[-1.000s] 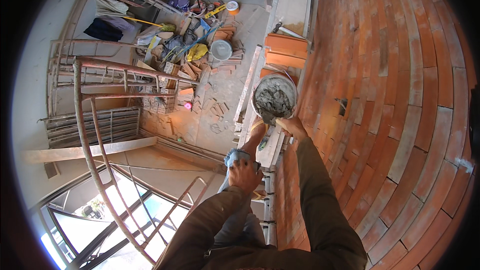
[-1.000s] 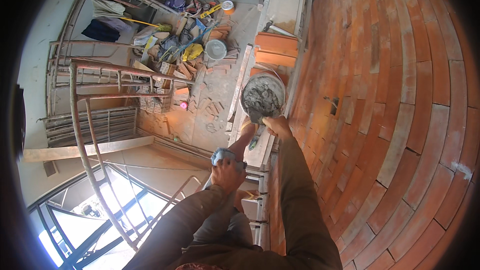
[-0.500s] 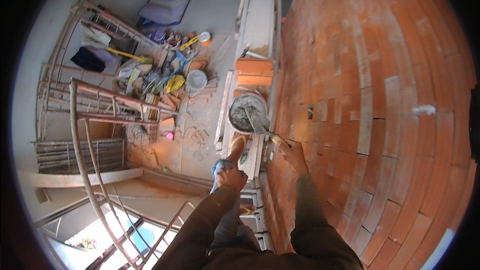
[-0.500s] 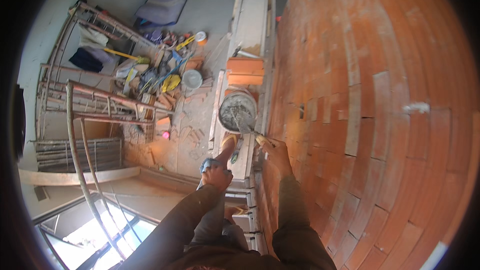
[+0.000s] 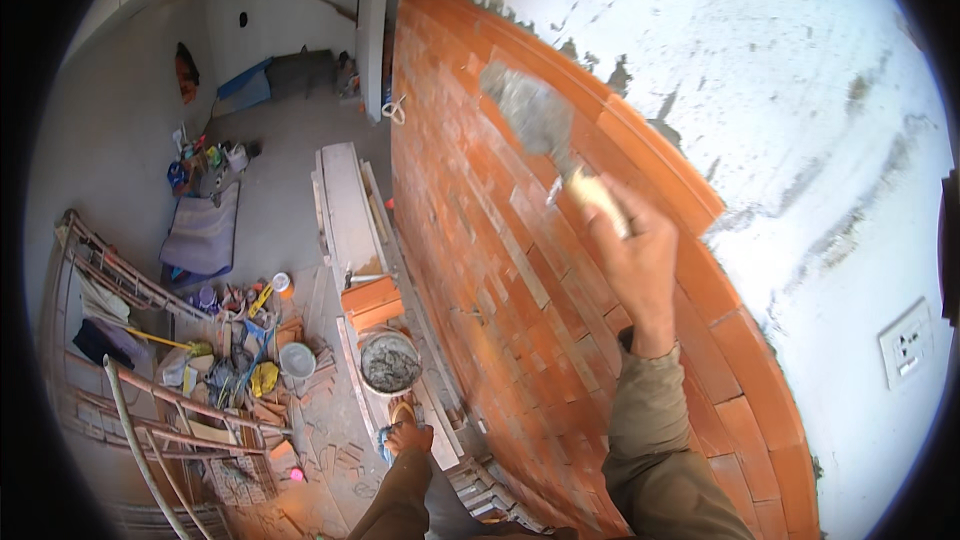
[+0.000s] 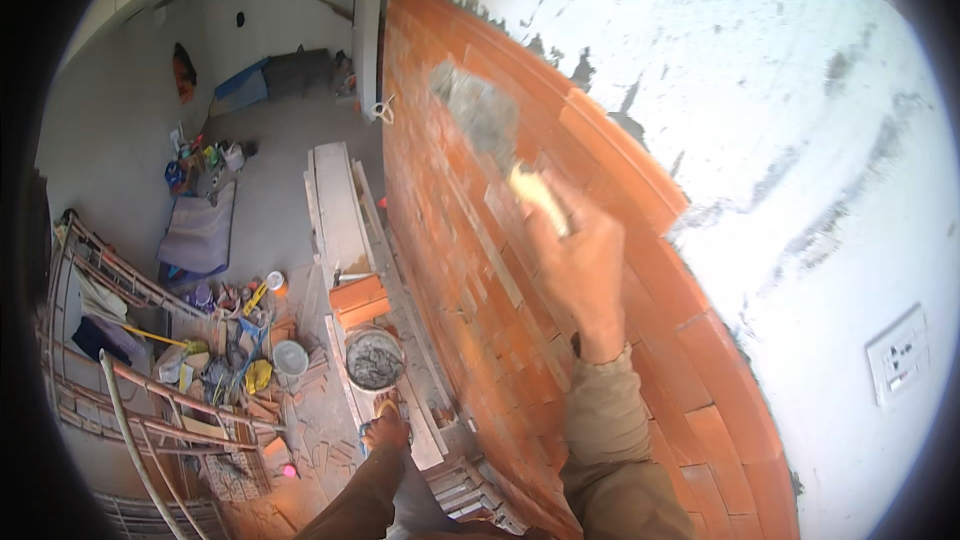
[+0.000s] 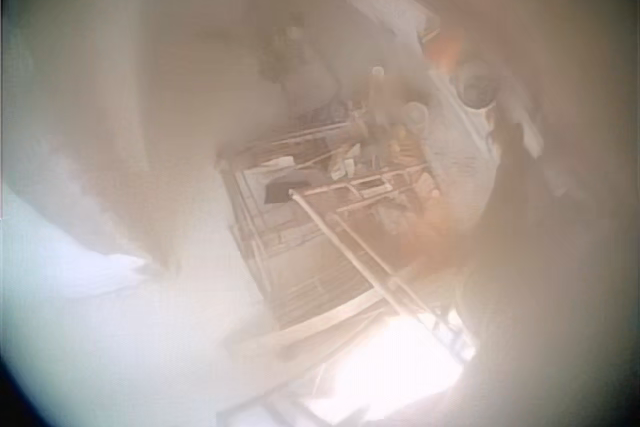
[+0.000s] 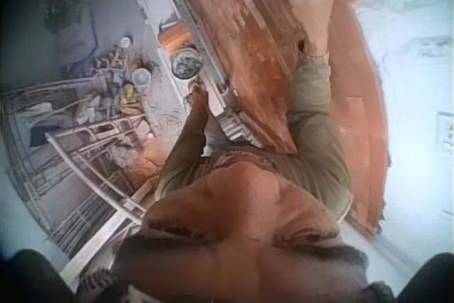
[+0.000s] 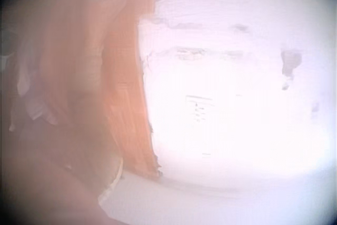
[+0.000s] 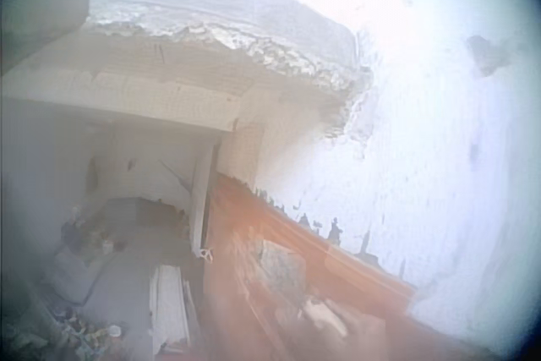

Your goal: The person scoops mortar from a bucket using a trowel and applies it to the back of a rectangular terracotta tile. They then press the tile onto a vertical wall, aligning it with existing tiles, and use the trowel to scrape away excess mortar from the joints.

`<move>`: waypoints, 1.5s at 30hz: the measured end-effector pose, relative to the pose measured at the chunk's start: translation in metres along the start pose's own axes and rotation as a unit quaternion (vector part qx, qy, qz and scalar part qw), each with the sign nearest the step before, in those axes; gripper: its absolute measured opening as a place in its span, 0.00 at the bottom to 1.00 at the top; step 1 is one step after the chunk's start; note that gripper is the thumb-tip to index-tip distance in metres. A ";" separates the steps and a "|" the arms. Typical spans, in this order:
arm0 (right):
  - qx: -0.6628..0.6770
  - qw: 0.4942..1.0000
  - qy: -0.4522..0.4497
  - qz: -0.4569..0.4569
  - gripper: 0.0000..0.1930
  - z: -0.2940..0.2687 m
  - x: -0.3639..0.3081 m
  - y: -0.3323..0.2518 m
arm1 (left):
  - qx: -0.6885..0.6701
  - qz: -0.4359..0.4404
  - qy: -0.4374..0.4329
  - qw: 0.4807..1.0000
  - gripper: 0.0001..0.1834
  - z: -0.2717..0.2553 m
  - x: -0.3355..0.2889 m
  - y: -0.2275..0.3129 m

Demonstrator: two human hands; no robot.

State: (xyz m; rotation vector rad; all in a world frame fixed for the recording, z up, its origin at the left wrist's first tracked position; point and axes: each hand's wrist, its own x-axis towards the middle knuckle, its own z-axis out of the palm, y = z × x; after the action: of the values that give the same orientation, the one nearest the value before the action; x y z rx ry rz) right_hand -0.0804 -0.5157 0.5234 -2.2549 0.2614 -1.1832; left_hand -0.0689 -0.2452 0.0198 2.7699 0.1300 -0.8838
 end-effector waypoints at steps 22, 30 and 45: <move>-0.542 0.836 -0.061 -0.067 0.09 -0.049 0.146 -0.053 | -0.002 0.036 0.065 0.997 0.40 0.006 -0.009 0.003; -0.554 0.825 -0.087 -0.060 0.09 -0.040 0.143 -0.049 | 0.006 0.018 0.023 1.000 0.41 0.001 -0.014 0.004; -0.569 0.809 -0.102 -0.111 0.07 -0.032 0.144 -0.043 | -0.035 0.073 0.137 0.987 0.40 0.033 0.007 -0.014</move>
State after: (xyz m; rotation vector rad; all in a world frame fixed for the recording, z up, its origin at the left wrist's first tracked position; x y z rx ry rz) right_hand -0.0249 -0.5532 0.6617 -3.5042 0.8093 -0.9656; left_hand -0.0841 -0.2400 -0.0126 2.7782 0.0023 -0.4501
